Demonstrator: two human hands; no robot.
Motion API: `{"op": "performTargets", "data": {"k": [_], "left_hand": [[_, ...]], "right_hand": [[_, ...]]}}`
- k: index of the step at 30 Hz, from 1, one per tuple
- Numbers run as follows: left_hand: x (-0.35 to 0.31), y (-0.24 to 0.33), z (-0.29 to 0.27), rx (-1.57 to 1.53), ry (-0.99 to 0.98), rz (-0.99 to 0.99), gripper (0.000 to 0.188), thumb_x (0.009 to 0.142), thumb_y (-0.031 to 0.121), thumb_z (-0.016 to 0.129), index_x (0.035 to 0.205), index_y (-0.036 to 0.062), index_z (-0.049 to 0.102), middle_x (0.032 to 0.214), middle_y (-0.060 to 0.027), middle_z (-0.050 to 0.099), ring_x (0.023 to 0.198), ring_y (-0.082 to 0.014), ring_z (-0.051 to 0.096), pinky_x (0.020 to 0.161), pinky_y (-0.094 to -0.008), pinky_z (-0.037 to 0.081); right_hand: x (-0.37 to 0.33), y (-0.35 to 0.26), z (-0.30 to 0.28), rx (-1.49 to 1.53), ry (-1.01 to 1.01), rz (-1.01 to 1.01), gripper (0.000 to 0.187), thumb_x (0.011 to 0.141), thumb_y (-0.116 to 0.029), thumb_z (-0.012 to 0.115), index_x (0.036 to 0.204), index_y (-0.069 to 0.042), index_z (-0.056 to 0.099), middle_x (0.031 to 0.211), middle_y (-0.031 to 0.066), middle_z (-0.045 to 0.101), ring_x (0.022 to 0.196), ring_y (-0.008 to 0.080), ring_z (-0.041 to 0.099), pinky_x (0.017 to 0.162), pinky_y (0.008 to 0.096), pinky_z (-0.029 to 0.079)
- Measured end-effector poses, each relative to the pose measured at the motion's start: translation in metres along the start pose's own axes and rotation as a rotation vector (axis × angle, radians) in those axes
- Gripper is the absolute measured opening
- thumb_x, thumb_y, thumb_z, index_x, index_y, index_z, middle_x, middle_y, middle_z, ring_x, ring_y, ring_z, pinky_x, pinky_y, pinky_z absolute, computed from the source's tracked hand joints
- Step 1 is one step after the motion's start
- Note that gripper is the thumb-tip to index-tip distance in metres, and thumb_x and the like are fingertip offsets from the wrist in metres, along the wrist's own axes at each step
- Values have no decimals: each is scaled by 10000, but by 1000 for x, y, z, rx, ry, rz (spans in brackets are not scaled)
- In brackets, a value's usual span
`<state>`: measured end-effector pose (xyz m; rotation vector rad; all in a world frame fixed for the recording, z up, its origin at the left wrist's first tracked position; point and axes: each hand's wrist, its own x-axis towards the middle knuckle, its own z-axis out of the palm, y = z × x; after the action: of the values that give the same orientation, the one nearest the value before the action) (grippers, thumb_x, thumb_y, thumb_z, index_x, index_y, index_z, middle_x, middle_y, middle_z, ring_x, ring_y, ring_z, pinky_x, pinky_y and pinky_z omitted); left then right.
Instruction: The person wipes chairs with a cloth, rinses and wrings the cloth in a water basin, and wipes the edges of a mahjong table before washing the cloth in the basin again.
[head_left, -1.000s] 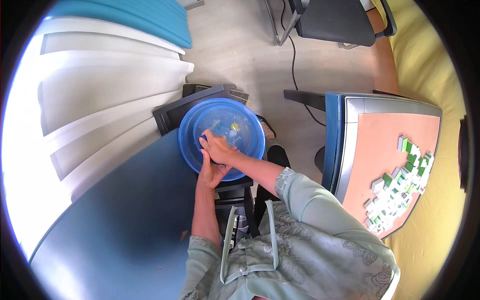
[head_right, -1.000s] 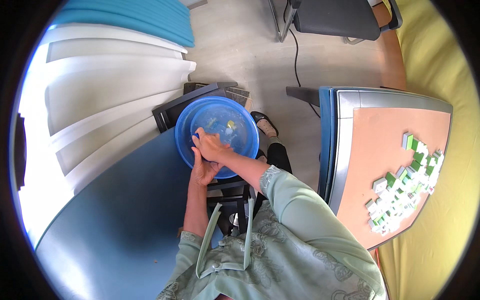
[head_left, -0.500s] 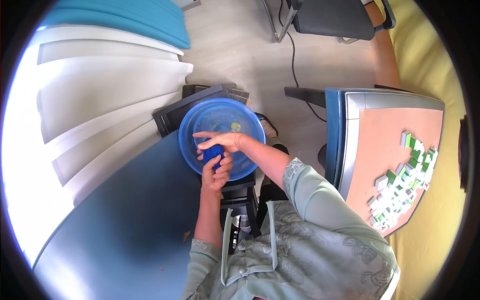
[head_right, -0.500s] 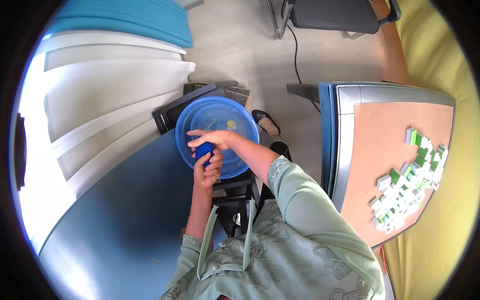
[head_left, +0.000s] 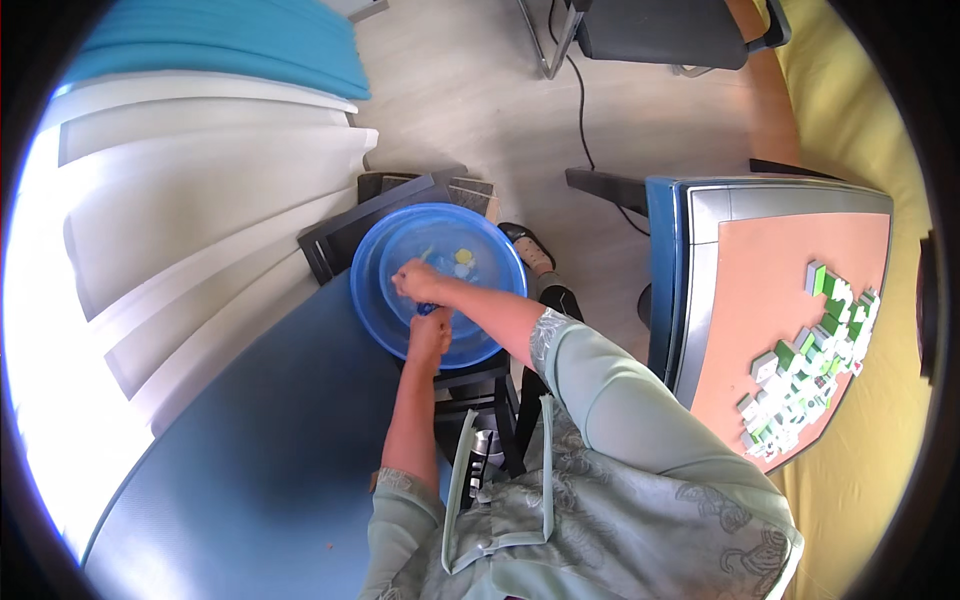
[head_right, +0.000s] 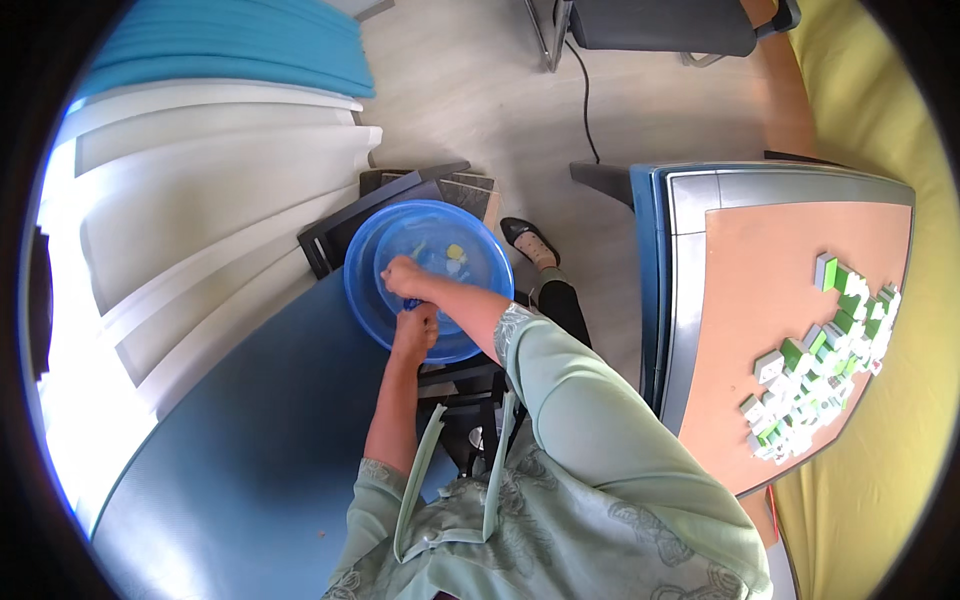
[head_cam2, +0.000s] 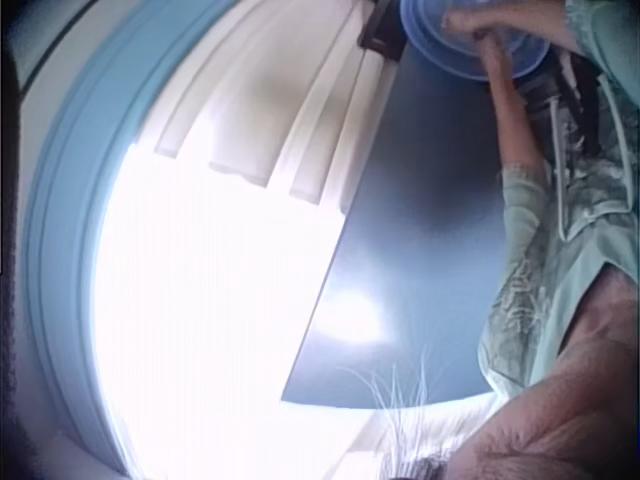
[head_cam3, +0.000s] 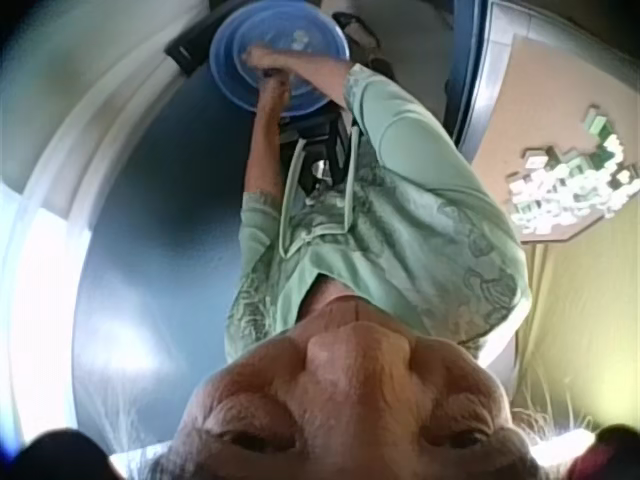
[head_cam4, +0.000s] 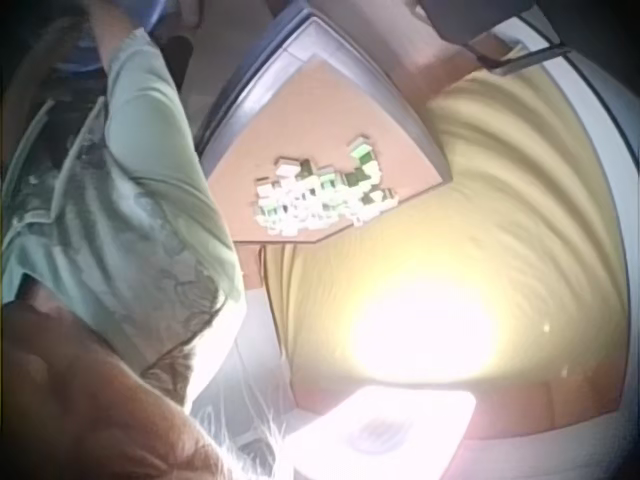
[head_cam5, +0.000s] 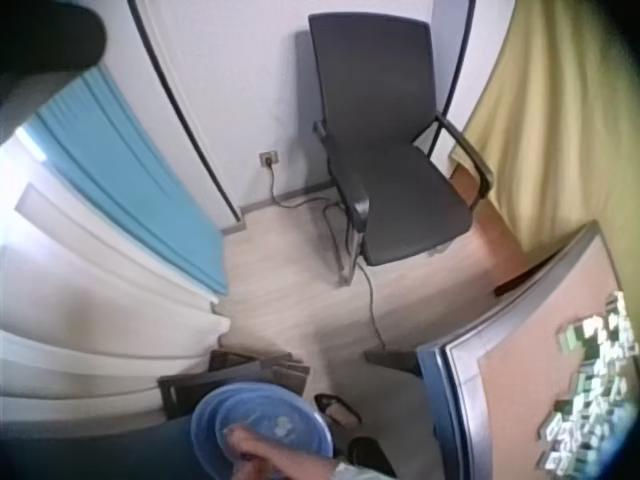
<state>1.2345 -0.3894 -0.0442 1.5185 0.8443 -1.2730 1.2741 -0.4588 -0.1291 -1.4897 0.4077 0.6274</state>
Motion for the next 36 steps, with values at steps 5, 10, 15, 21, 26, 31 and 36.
{"op": "performTargets", "data": {"k": [5,10,15,21,26,31,36], "left_hand": [[18,-22,1,791,516,528,249,765,241,620,685,5,608,606,-201,627,608,-355,651,542,-422,499],[1,-2,7,1330,502,557,318,763,277,646,787,-40,648,755,-268,649,789,-441,640,721,-490,511],[5,-23,-14,815,513,586,295,814,284,592,836,-10,596,658,-171,617,559,-298,596,532,-373,476],[-76,13,-9,-541,-425,66,282,851,296,524,725,48,481,550,-37,411,402,-107,351,355,-216,298],[-76,-7,-7,-791,-695,10,263,821,287,516,677,76,454,570,-20,410,405,-94,335,364,-229,296],[-69,-7,-11,-664,-623,-75,226,821,194,515,643,121,397,548,10,377,408,-75,309,367,-224,241],[-31,-29,-1,8,75,260,202,818,166,556,664,39,527,568,-12,482,480,-123,458,452,-274,346]], "right_hand": [[-3,3,4,-232,152,-12,222,812,-146,547,790,19,694,862,277,639,838,437,630,760,485,502],[-7,10,-5,-277,294,168,204,783,-147,590,864,10,693,879,262,653,850,418,641,778,481,502],[-45,-58,-29,74,93,248,437,788,-227,678,1149,0,580,1148,219,601,1085,341,581,911,429,460],[-93,-60,-63,793,-399,-15,720,788,-242,746,1407,-157,387,1246,128,497,1203,229,454,991,406,397],[-97,-76,-37,744,-495,2,583,820,-83,683,1360,-123,467,1070,143,597,862,187,621,754,283,534],[-84,-76,-27,655,-406,167,165,897,-129,616,996,0,641,699,46,578,563,133,551,517,289,507],[-63,-61,-9,500,-197,207,413,934,-329,558,743,33,605,539,71,507,447,172,514,432,333,472]]}}
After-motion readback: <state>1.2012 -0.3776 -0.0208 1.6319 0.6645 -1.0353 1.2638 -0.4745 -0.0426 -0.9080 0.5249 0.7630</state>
